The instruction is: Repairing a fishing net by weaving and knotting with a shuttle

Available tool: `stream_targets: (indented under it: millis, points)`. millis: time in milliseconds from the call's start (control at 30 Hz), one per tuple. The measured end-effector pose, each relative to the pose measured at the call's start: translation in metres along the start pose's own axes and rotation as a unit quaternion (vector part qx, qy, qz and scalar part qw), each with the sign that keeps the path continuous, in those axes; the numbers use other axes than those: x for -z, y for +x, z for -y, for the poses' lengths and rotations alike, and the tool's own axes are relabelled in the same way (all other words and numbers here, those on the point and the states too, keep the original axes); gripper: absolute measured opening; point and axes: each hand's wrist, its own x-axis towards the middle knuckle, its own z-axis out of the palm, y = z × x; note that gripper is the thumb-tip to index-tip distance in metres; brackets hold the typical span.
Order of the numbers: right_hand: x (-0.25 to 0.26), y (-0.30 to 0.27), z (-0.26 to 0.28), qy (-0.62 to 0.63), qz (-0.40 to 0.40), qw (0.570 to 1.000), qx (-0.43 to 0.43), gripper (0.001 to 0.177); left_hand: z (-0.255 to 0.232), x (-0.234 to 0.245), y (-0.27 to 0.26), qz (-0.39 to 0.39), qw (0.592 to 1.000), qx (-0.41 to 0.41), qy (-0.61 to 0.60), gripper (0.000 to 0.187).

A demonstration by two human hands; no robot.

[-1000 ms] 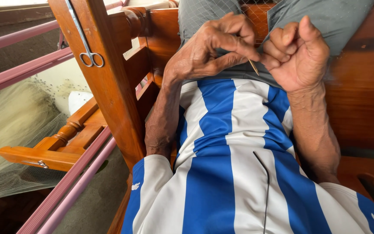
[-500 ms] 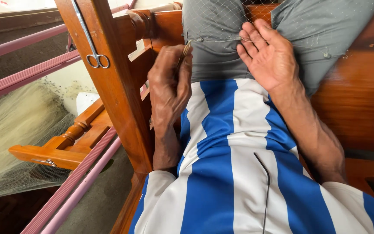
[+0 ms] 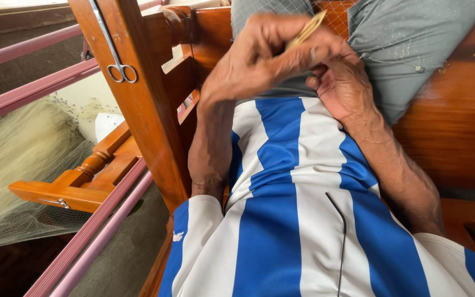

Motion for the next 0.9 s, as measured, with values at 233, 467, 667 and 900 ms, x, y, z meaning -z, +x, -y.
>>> stream_targets:
  millis: [233, 467, 667, 900]
  points:
    - [-0.002, -0.001, 0.0, -0.017, -0.019, 1.0, 0.014, 0.019, 0.047, -0.009, 0.037, -0.023, 0.999, 0.017, 0.027, 0.039]
    - [-0.007, -0.003, 0.002, -0.024, -0.038, 0.999, 0.007, 0.015, 0.132, -0.042, 0.072, -0.047, 0.993, 0.045, 0.095, 0.04]
    - [0.005, 0.004, -0.007, -0.024, -0.04, 0.999, 0.019, 0.014, 0.164, -0.071, 0.09, -0.072, 0.982, 0.07, 0.158, 0.041]
    - [0.017, 0.011, -0.016, 0.029, -0.058, 0.998, 0.021, 0.03, 0.254, -0.107, 0.124, -0.1, 0.963, 0.099, 0.23, 0.043]
